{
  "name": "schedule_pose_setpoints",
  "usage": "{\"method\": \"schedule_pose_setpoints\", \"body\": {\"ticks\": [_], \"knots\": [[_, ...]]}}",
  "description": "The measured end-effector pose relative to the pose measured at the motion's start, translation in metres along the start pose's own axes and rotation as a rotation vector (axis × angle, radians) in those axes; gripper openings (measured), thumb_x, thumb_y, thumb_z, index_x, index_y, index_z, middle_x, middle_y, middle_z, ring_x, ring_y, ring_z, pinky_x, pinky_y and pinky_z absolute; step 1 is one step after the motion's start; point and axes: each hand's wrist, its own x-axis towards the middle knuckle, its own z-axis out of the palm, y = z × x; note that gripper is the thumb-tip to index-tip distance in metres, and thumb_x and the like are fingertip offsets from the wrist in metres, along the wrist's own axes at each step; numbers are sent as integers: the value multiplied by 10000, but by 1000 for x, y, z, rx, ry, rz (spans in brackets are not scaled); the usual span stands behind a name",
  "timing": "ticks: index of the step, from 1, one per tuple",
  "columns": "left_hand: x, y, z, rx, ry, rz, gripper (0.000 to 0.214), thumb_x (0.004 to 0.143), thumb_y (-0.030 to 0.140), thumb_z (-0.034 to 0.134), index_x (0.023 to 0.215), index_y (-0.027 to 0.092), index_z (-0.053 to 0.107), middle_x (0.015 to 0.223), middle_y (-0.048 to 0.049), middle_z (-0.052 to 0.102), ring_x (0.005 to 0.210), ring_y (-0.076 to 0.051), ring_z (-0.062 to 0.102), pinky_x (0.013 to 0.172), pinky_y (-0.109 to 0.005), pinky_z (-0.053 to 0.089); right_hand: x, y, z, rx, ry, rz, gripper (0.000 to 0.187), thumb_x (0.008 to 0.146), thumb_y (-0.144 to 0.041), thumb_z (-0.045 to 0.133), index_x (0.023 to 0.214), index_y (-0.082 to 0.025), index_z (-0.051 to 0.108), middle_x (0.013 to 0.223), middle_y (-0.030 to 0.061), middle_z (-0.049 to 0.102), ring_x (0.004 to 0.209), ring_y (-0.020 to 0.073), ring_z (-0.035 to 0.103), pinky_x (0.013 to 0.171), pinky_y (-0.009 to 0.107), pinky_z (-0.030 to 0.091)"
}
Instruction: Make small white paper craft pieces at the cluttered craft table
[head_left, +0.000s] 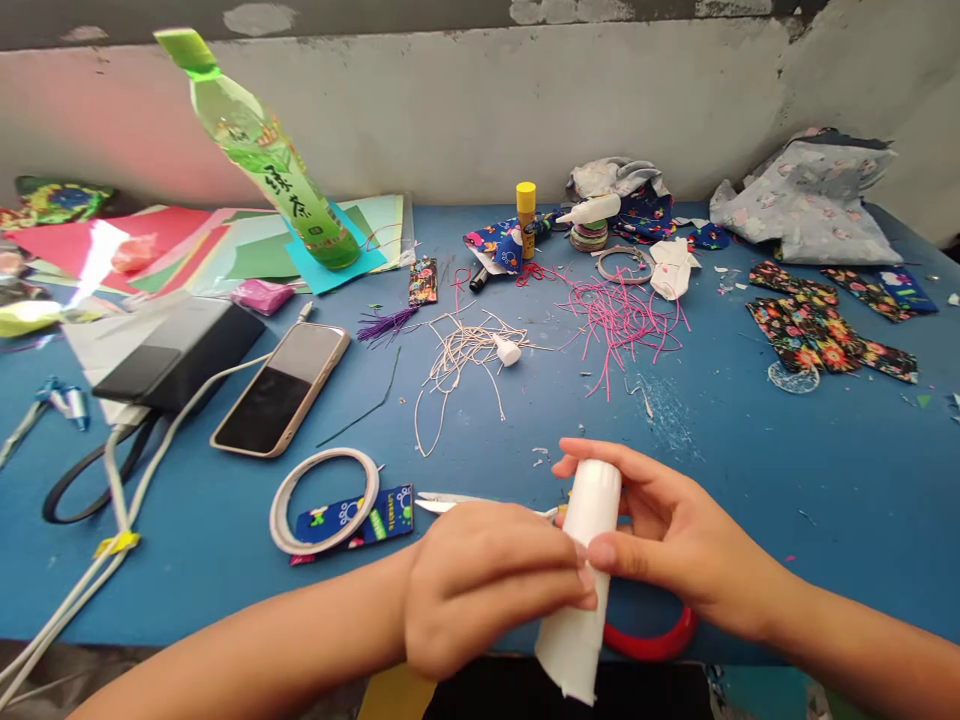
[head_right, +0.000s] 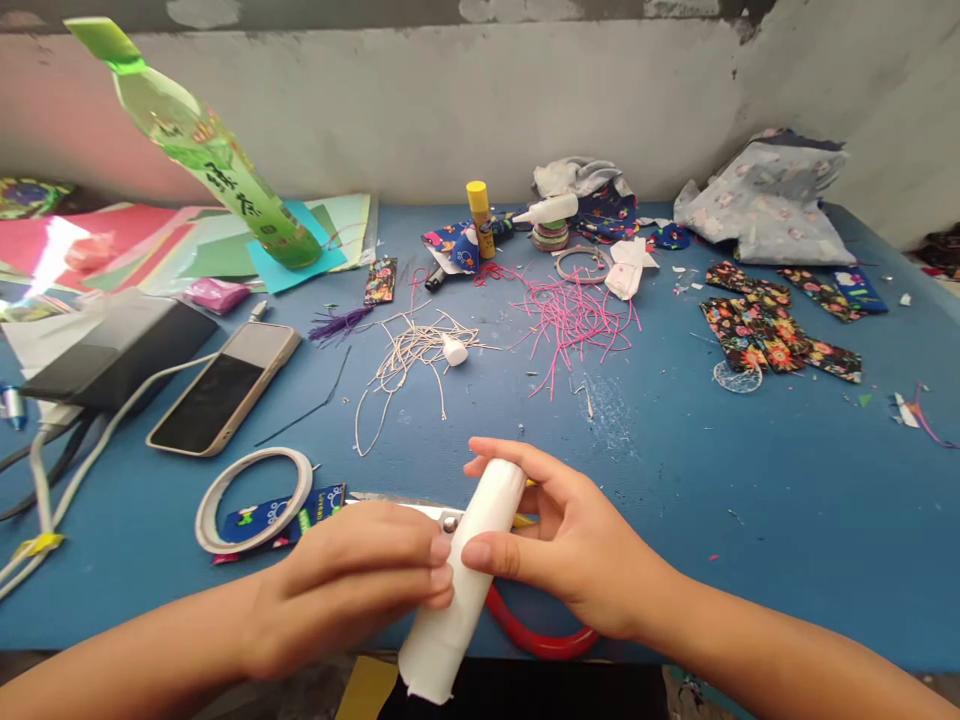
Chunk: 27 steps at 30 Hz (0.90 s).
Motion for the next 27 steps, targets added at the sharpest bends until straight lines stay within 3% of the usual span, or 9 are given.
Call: {"method": "schedule_pose_setpoints", "body": {"ticks": [2, 4, 11, 15, 21, 27], "knots": [[3, -5, 3, -58, 122, -63, 94, 917, 142, 570, 897, 112, 657, 829, -69, 706, 737, -110, 680, 706, -172, 569, 0, -1, 0, -7, 33, -38, 513, 718, -241, 801, 1172, -351, 590, 1183, -11, 554, 874, 97, 623, 771, 231, 547], [8, -11, 7, -150, 157, -143, 114, 908, 163, 590, 838, 104, 658, 801, -69, 686, 736, -105, 662, 705, -174, 561, 1, -2, -1, 0, 68, -75, 483, 730, -259, 793, 1156, -357, 590, 1170, -13, 550, 883, 101, 623, 749, 227, 564], [16, -18, 6, -446, 110, -379, 275, 873, 381, 604, 896, 139, 734, 818, -64, 657, 730, -110, 635, 649, -185, 535, 3, -3, -7, -61, 154, -131, 475, 725, -309, 793, 1153, -333, 588, 1144, 2, 572, 928, 126, 617, 739, 221, 573], [17, -20, -1, -448, 15, -324, 345, 684, 330, 800, 979, 163, 735, 860, -61, 644, 754, -134, 634, 651, -210, 548, 1, -4, -8, -105, 172, -135, 493, 728, -331, 786, 1175, -320, 577, 1180, 22, 579, 952, 155, 633, 753, 251, 580], [18, -21, -4, -319, -111, -225, 88, 837, 145, 662, 845, 100, 737, 908, -105, 644, 776, -125, 650, 724, -202, 564, 1, -6, -9, -179, 184, -132, 519, 725, -363, 783, 1190, -303, 562, 1151, 37, 611, 877, 165, 664, 753, 293, 594], [14, -19, 3, -176, -38, -120, 131, 896, 138, 586, 817, 82, 673, 801, -80, 643, 740, -110, 624, 716, -178, 541, -2, -4, -3, -265, 149, -199, 449, 749, -324, 767, 1156, -329, 578, 1219, 32, 570, 913, 164, 645, 750, 287, 599]]}}
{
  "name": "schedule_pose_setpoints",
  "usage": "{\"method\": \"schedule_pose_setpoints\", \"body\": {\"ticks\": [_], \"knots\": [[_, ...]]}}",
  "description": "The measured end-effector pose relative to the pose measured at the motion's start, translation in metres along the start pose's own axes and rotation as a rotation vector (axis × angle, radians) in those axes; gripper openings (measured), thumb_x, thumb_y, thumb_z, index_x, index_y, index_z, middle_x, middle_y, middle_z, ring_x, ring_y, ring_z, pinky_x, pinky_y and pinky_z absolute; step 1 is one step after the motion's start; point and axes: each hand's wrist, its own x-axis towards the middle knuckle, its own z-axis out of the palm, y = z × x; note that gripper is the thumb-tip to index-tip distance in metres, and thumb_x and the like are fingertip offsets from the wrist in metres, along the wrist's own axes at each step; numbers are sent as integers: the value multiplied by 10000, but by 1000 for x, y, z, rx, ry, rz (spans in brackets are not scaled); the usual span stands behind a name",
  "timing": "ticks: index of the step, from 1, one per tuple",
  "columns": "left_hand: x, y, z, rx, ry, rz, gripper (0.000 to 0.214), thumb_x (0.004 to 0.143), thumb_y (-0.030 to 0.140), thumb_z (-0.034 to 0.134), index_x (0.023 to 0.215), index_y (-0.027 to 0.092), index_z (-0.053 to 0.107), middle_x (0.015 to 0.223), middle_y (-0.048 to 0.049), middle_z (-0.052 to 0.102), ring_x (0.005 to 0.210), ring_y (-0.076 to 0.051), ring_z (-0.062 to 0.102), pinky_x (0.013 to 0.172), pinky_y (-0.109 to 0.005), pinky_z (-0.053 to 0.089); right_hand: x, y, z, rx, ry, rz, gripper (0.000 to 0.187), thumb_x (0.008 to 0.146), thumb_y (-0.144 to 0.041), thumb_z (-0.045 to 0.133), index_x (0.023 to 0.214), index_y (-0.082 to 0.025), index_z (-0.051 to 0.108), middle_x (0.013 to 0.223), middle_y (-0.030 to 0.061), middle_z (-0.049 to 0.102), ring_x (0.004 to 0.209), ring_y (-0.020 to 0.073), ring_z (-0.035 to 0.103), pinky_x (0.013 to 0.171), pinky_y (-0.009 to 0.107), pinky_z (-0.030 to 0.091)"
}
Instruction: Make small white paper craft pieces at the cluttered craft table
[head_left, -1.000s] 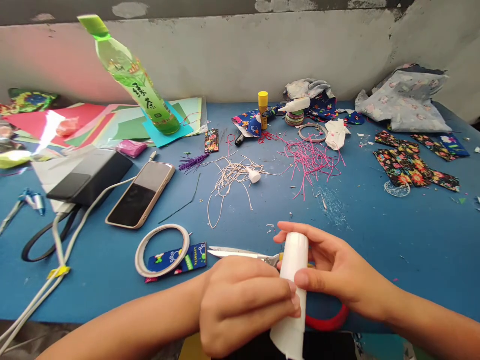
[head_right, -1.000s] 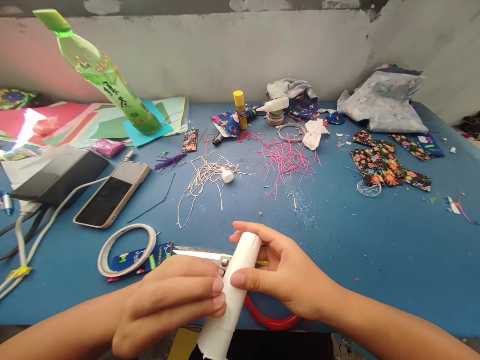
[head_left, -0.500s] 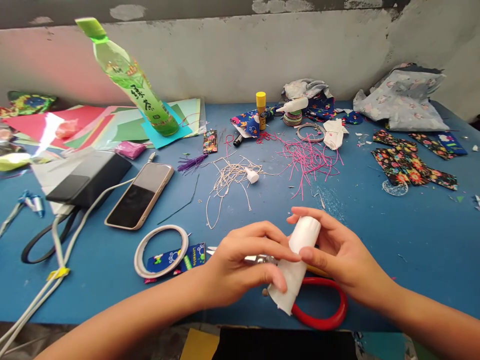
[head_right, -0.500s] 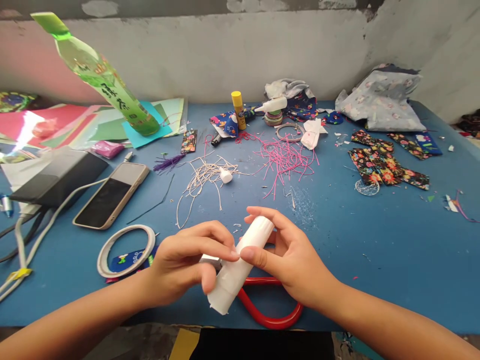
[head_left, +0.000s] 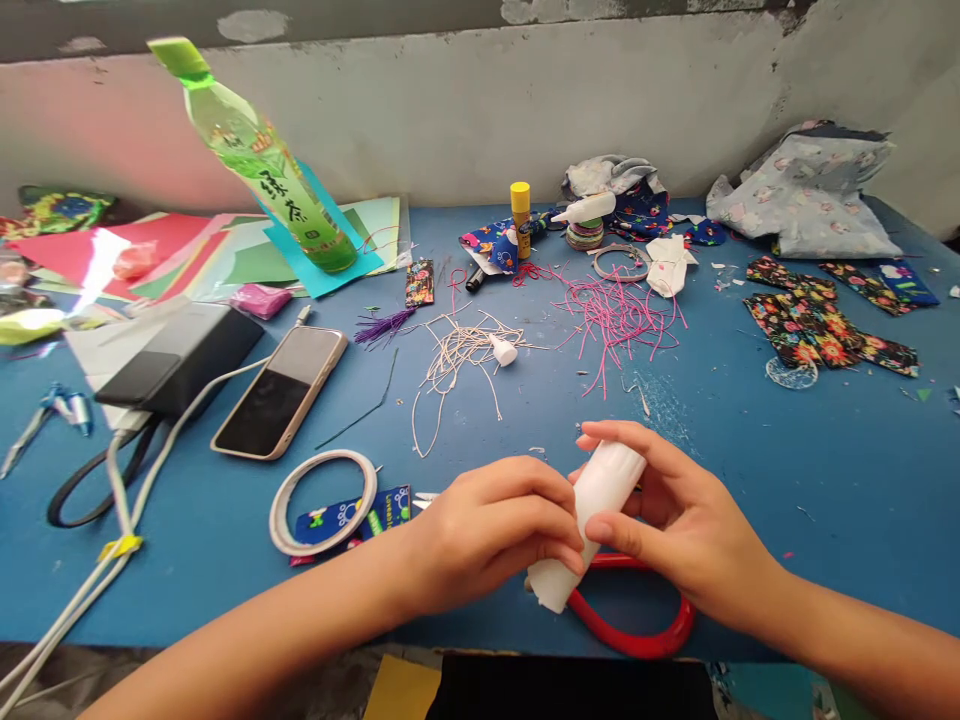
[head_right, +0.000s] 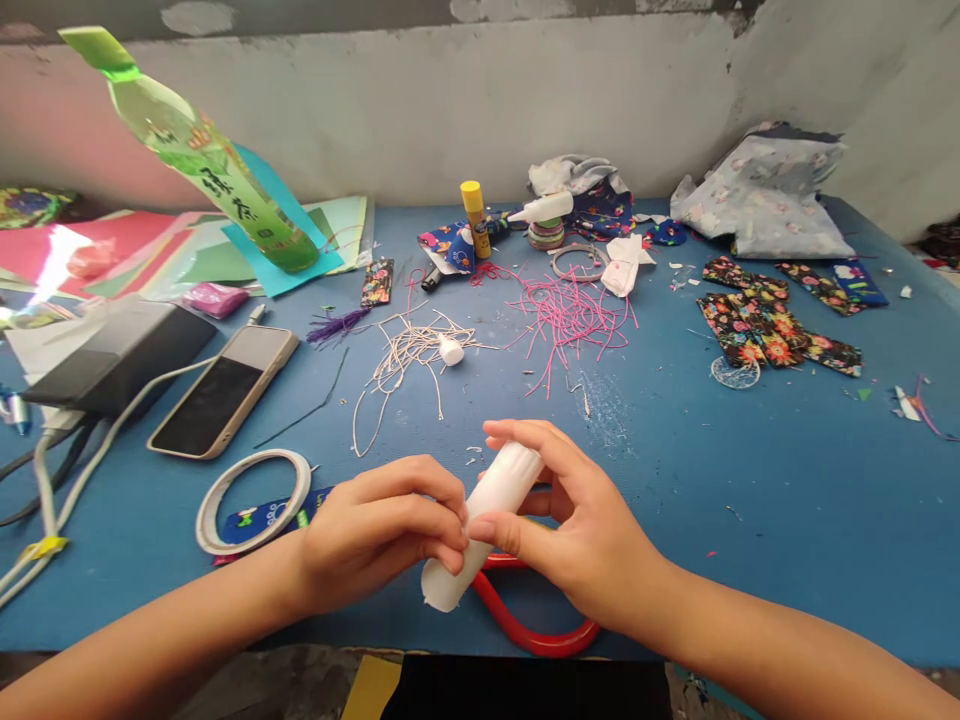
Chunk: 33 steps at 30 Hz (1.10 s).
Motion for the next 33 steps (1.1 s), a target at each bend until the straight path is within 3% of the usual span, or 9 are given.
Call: {"method": "schedule_pose_setpoints", "body": {"ticks": [6, 11, 14, 17, 20, 22, 26, 29, 33], "knots": [[-2, -1, 9, -60, 189, -90, 116, 875, 162, 631, 774, 112, 659, 770, -42, 631, 731, -95, 616, 699, -169, 530, -8, 13, -1, -180, -2, -268, 570, 780, -180, 739, 1219, -491, 549, 1255, -17, 487, 1036, 164, 600, 856, 273, 568], [1, 1, 10, -256, 293, -309, 114, 831, 189, 692, 726, 145, 695, 742, -28, 638, 711, -106, 618, 662, -192, 528, -8, 18, 0, -173, 4, -334, 502, 778, -193, 740, 1191, -428, 579, 1208, 40, 497, 1009, 204, 599, 813, 311, 576], [2, 0, 7, -413, 267, -427, 100, 799, 246, 731, 748, 160, 737, 735, -29, 648, 699, -106, 615, 632, -188, 514, -8, 16, 1, -121, 23, -330, 462, 768, -207, 753, 1132, -436, 586, 1132, 21, 516, 978, 189, 602, 797, 295, 565], [4, -3, 2, -525, 163, -475, 259, 773, 420, 719, 860, 182, 775, 755, -46, 654, 692, -119, 605, 620, -209, 508, -9, 12, 1, -78, 82, -268, 421, 734, -289, 789, 1084, -421, 596, 1112, 7, 529, 926, 180, 617, 762, 286, 564], [4, -6, -3, -585, 85, -446, 444, 767, 568, 635, 957, 193, 777, 784, -68, 641, 709, -139, 599, 655, -253, 515, -11, 7, 2, -63, 147, -219, 389, 699, -368, 807, 1033, -377, 608, 1092, 18, 554, 884, 194, 624, 716, 300, 575], [4, -7, -5, -575, 53, -400, 475, 722, 573, 672, 1018, 213, 763, 818, -68, 637, 732, -144, 598, 685, -264, 519, -11, 5, 2, -58, 166, -209, 386, 692, -387, 809, 1021, -372, 609, 1087, 22, 562, 887, 199, 624, 717, 302, 577], [5, -4, -8, -430, 8, -315, 540, 595, 343, 860, 1099, 206, 728, 907, -73, 647, 800, -153, 612, 713, -248, 534, -10, 3, 1, -40, 157, -225, 385, 704, -353, 807, 1029, -409, 609, 1088, 3, 550, 919, 181, 626, 738, 267, 576], [6, -2, -10, -335, 11, -228, 346, 694, 197, 807, 1030, 139, 745, 925, -106, 662, 815, -152, 644, 708, -233, 553, -10, 2, -1, -33, 141, -227, 375, 723, -317, 797, 1031, -422, 611, 1084, -9, 544, 936, 174, 634, 770, 270, 575], [6, 0, -10, -251, 24, -154, 110, 822, 186, 687, 892, 128, 750, 831, -94, 688, 708, -127, 661, 626, -198, 559, -11, 4, -1, 2, 63, -140, 423, 694, -312, 819, 1049, -389, 603, 1032, 2, 593, 893, 190, 647, 756, 301, 580]]}}
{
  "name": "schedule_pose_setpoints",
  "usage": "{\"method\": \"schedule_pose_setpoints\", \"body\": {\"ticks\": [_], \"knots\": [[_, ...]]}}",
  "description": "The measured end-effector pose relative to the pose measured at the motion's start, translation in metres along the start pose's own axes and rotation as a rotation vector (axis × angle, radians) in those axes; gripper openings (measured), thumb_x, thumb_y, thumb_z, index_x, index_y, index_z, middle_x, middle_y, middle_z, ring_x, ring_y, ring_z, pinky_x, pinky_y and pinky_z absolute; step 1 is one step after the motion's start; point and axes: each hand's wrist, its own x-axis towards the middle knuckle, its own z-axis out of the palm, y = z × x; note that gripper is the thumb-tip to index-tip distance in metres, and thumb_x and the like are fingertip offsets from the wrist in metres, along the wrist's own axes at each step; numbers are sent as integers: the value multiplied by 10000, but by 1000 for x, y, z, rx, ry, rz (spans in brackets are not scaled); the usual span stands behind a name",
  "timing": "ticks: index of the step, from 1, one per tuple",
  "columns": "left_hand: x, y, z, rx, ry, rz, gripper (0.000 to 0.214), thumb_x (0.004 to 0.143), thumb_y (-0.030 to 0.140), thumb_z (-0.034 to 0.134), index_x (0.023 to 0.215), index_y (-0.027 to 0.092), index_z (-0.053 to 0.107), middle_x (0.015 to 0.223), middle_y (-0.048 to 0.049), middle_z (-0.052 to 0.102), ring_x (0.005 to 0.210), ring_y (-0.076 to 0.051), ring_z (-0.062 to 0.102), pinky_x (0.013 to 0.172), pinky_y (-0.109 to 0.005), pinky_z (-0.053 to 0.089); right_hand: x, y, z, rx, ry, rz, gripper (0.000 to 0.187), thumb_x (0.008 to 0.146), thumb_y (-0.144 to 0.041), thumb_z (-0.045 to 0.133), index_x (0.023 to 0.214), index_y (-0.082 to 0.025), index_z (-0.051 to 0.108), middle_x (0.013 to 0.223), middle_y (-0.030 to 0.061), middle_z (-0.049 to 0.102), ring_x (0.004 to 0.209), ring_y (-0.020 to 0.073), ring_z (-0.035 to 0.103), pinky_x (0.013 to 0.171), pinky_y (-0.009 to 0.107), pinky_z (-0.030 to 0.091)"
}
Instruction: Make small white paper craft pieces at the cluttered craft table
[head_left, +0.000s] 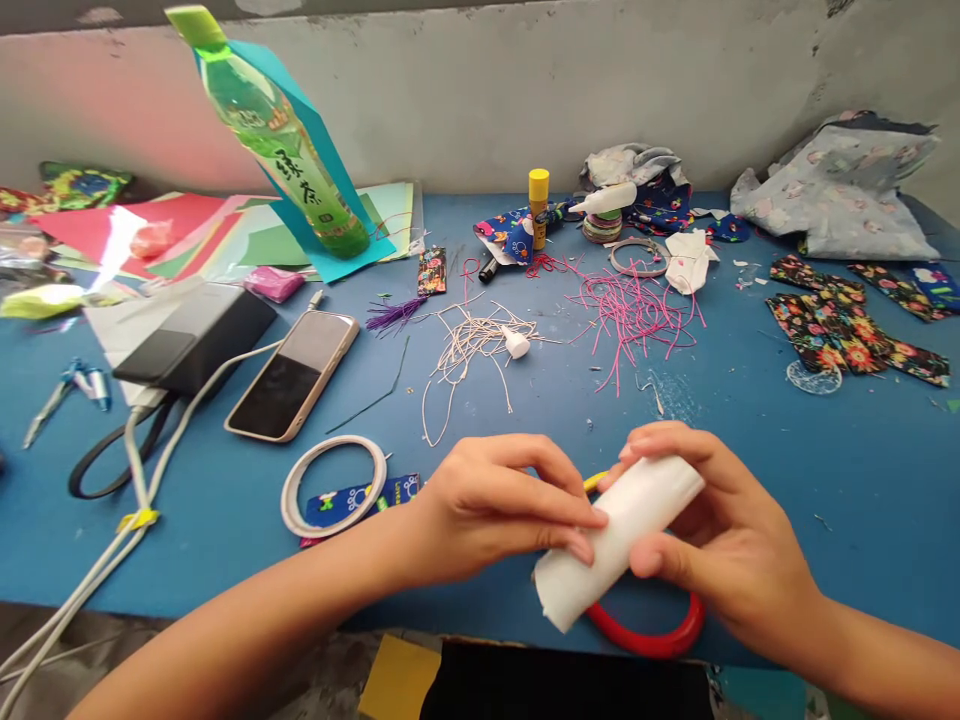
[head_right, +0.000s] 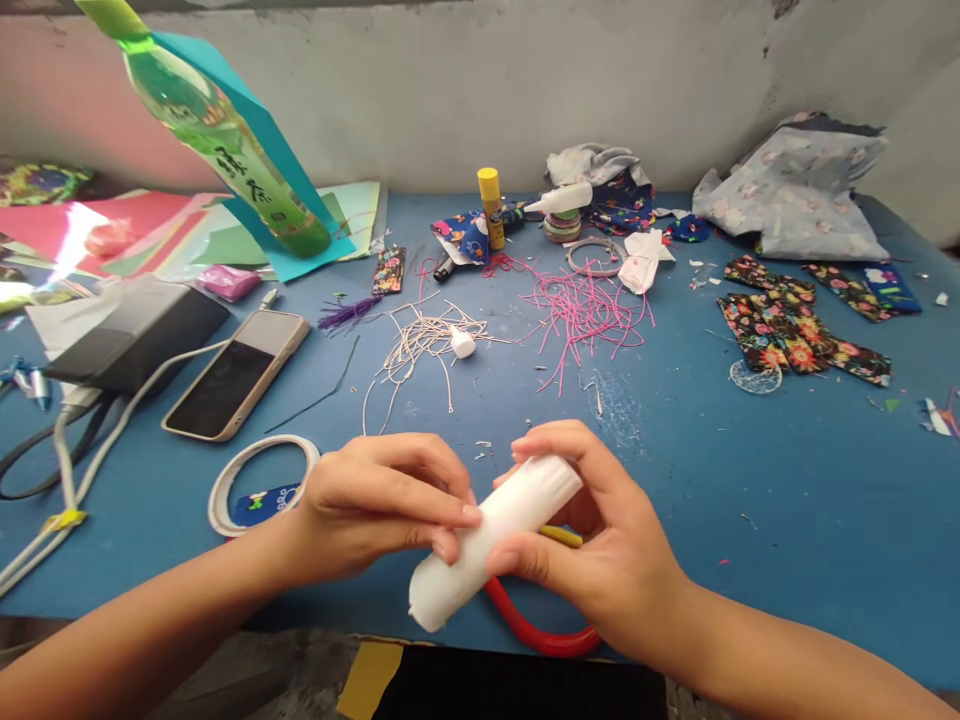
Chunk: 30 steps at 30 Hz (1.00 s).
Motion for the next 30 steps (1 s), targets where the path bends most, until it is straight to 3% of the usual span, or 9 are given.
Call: {"method": "schedule_pose_setpoints", "body": {"ticks": [4, 7, 9, 13, 16, 19, 21, 26, 30], "knots": [[0, 1, 3, 103, -4, 85, 210, 868, 290, 635, 758, 117, 680, 703, -74, 683, 628, -115, 628, 586, -191, 541, 0, 3, 4, 45, -112, 100, 411, 700, -284, 811, 1041, -381, 602, 995, -7, 587, 808, 164, 648, 692, 271, 574], [-2, 1, 9, 98, 67, 33, 273, 905, 302, 587, 704, 121, 625, 653, -56, 667, 612, -100, 605, 578, -176, 513, 1, 5, 5, 43, -127, 89, 402, 737, -274, 782, 1068, -398, 592, 990, -14, 582, 806, 147, 646, 701, 251, 563], [-4, 1, 13, 58, 129, -30, 284, 920, 274, 572, 678, 130, 607, 645, -40, 658, 609, -88, 593, 583, -165, 497, 2, 5, 3, -36, -131, 11, 415, 758, -262, 766, 1095, -421, 582, 1028, -14, 574, 840, 143, 636, 700, 234, 551], [-8, -1, 17, -61, 205, -196, 292, 922, 274, 572, 661, 144, 597, 636, -8, 630, 575, -72, 558, 545, -153, 467, 2, 8, 1, -334, -181, -282, 372, 773, -208, 749, 1055, -389, 588, 1033, -6, 581, 932, 157, 610, 779, 249, 532], [-7, -1, 14, -233, 331, -375, 295, 895, 368, 601, 695, 154, 573, 536, 41, 537, 462, -62, 494, 448, -153, 442, 0, 13, 4, -489, -357, -446, 296, 815, -144, 690, 1016, -323, 567, 1005, 13, 598, 953, 153, 625, 844, 261, 523], [-2, 1, 6, -313, 430, -423, 332, 817, 436, 682, 677, 154, 576, 489, 57, 504, 395, -57, 460, 373, -153, 413, -2, 19, 6, -561, -539, -512, 256, 855, -104, 611, 1035, -278, 555, 997, 40, 600, 907, 142, 648, 776, 229, 549], [0, 2, 2, -309, 402, -449, 305, 779, 405, 729, 665, 145, 618, 545, 34, 575, 390, -51, 474, 358, -152, 412, -2, 21, 4, -548, -506, -542, 296, 840, -87, 622, 1050, -284, 554, 1026, 42, 589, 930, 149, 652, 794, 244, 561], [4, 3, -4, -262, 186, -466, 157, 799, 282, 725, 724, 144, 727, 723, -21, 682, 585, -83, 580, 489, -158, 470, 3, 10, -7, -510, -200, -636, 339, 791, -99, 709, 1008, -314, 563, 987, 22, 535, 945, 183, 662, 819, 317, 598], [4, 3, -7, -265, 69, -381, 164, 844, 303, 681, 893, 172, 768, 842, -48, 695, 759, -112, 615, 658, -185, 485, 10, -2, -8, -489, -174, -728, 211, 822, -151, 692, 950, -247, 555, 959, 29, 527, 911, 181, 666, 768, 305, 613]]}}
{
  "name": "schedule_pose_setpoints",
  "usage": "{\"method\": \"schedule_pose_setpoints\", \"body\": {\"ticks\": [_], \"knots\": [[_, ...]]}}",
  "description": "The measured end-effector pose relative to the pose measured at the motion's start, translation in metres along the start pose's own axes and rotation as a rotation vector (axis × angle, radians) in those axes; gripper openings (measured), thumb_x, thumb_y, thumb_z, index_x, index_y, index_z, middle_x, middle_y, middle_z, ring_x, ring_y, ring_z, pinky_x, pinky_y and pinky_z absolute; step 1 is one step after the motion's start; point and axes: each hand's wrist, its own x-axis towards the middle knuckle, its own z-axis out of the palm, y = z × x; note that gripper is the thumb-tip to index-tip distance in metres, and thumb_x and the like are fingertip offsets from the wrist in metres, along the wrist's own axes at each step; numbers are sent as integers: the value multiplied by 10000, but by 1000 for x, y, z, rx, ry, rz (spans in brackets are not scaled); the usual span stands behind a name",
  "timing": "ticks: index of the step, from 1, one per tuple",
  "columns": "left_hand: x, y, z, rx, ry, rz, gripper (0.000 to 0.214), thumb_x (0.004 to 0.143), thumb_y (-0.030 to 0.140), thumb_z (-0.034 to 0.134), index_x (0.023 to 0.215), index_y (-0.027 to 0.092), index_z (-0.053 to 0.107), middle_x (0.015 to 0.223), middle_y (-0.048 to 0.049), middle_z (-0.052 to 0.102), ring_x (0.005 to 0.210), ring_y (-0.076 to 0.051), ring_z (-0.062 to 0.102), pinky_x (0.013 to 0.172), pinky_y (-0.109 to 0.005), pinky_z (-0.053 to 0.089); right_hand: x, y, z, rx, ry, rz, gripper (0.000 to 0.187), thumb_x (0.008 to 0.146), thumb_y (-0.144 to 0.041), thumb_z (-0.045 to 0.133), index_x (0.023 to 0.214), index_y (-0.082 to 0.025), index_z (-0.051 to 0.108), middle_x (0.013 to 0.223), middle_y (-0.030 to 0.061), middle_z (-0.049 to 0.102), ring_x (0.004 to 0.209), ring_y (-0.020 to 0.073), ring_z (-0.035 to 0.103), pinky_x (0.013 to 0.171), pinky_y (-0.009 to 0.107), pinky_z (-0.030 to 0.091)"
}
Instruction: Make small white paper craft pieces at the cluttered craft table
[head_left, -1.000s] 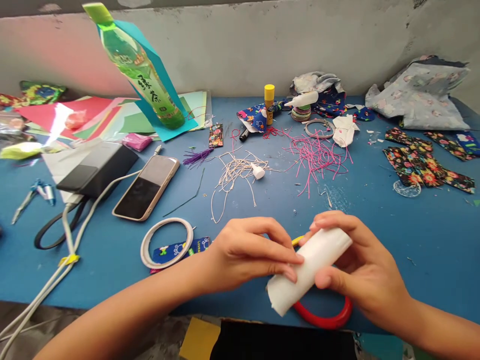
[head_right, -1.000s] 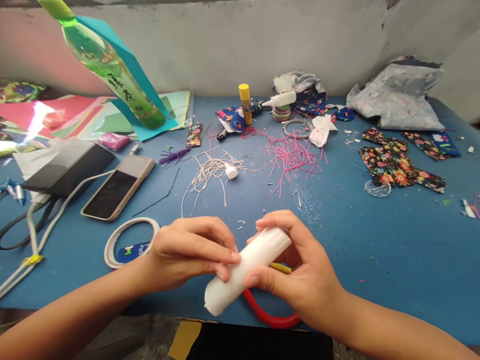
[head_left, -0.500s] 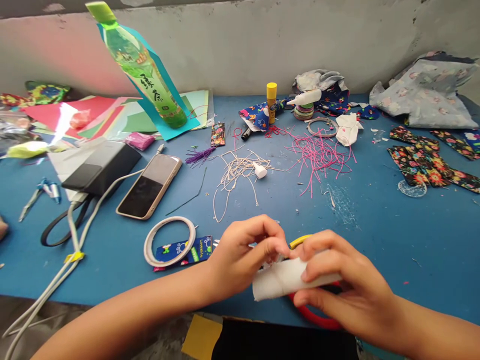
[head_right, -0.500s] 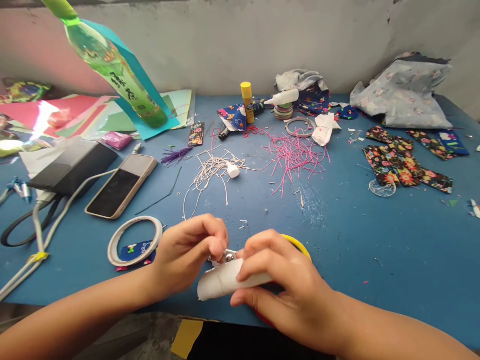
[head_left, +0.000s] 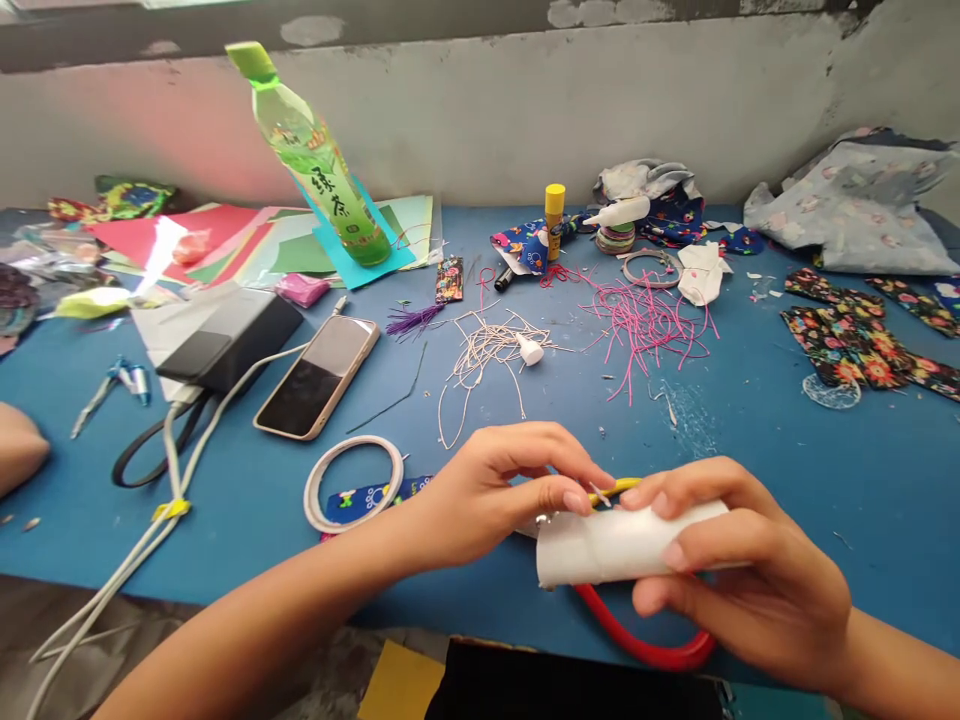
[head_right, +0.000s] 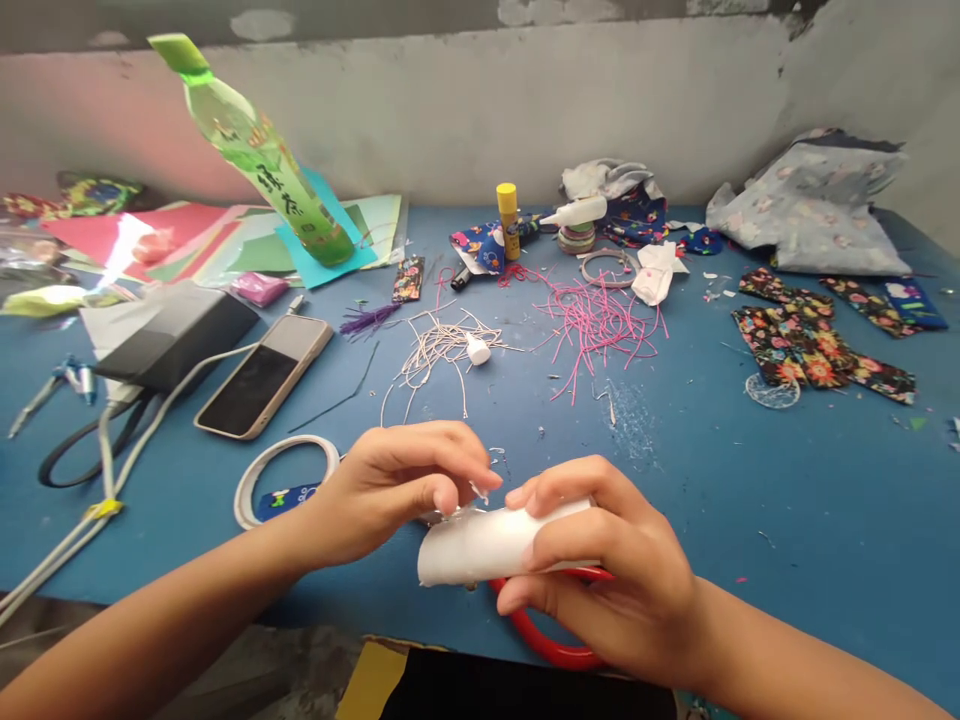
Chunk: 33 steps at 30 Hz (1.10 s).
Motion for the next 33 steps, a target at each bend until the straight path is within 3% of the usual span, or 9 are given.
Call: {"method": "schedule_pose_setpoints", "body": {"ticks": [3, 7, 12, 16, 19, 27, 31, 33], "knots": [[-1, 0, -2, -39, -91, 55, 221, 771, 290, 751, 967, 187, 761, 887, -48, 683, 806, -126, 620, 725, -205, 501, 1, 2, -1, 75, 11, 88, 216, 806, -191, 718, 944, -250, 563, 972, 21, 535, 925, 171, 653, 776, 294, 598], [-1, 1, -4, 31, -192, 124, 282, 660, 97, 814, 935, 136, 762, 919, -67, 667, 831, -133, 625, 743, -198, 517, -2, 6, 0, 199, 8, 260, 262, 759, -250, 768, 945, -272, 585, 959, 0, 556, 899, 151, 642, 754, 256, 573], [-2, 0, -4, 307, -212, 311, 59, 785, 79, 701, 833, 82, 735, 865, -91, 653, 764, -120, 627, 723, -183, 517, 0, 9, 4, 335, 12, 434, 248, 749, -239, 775, 914, -291, 598, 952, -28, 573, 905, 109, 619, 756, 181, 540], [-3, -5, -1, 600, -251, 420, 134, 897, 111, 562, 836, 84, 679, 813, -100, 647, 737, -141, 601, 681, -208, 500, 0, 10, 7, 350, -35, 513, 216, 764, -241, 762, 887, -289, 590, 959, -39, 580, 890, 78, 595, 757, 134, 509], [-3, -10, 4, 609, -216, 399, 169, 920, 114, 510, 804, 92, 631, 797, -101, 644, 729, -141, 593, 666, -208, 496, -2, 11, 8, 265, -51, 463, 225, 763, -223, 760, 896, -284, 589, 973, -32, 576, 919, 82, 590, 789, 142, 503], [-5, -7, 9, 456, -117, 240, 200, 932, 103, 488, 781, 138, 615, 814, -49, 653, 720, -98, 576, 672, -173, 468, 0, 7, 12, 36, -63, 158, 161, 821, -207, 705, 916, -249, 582, 941, 14, 589, 874, 123, 629, 763, 220, 545], [-3, -8, 5, 281, -50, 159, 173, 897, 135, 585, 750, 129, 676, 789, -37, 664, 726, -95, 587, 672, -171, 460, 0, 6, 11, 48, -31, 176, 171, 816, -234, 715, 903, -249, 569, 942, 1, 565, 881, 117, 634, 772, 215, 542], [-1, -7, 2, 180, -62, 93, 226, 912, 244, 586, 771, 122, 714, 793, -47, 667, 718, -99, 590, 639, -176, 458, 0, 7, 9, 82, -14, 221, 191, 803, -245, 728, 902, -257, 566, 944, -12, 554, 885, 114, 634, 767, 210, 536]]}}
